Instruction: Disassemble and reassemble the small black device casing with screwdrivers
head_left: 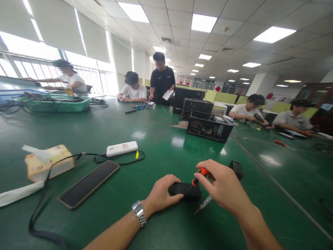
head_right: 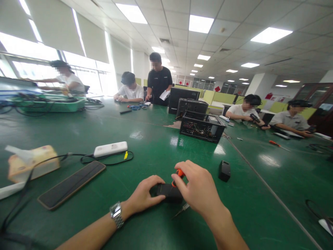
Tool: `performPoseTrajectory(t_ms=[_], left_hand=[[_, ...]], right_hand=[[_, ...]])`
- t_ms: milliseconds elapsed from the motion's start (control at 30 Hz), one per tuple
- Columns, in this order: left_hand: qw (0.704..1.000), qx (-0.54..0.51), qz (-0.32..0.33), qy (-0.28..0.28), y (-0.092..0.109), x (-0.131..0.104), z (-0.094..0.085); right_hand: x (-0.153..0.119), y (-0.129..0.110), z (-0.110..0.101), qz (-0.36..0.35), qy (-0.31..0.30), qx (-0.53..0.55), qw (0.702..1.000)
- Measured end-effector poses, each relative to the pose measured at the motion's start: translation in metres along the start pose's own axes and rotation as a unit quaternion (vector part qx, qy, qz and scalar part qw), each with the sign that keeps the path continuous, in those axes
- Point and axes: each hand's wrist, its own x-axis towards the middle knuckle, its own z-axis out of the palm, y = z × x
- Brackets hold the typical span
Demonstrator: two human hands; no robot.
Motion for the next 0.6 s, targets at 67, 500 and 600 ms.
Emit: performPoseTrajectory(t_ms=[67, 500, 600], left_hand=[[1.000, -0.001, -0.001, -0.001, 0.0004, -0.0003, -0.0002], [1.000, 0.004, -0.005, -0.003, 0.0009, -0.0005, -0.0009], [1.000, 0.003, -0.002, -0.005, 0.0005, -0.0010, -0.0003]], right_hand=[[-0.0010, 0.0014, -0.0021, -0.023, -0.020, 0.037, 0.999], [0.0010, 0.0018, 0.0063, 0.063, -0.029, -0.133, 0.989], [0.0003, 0.0003, 0.0054, 0.029, -0.032, -0.071, 0.997]])
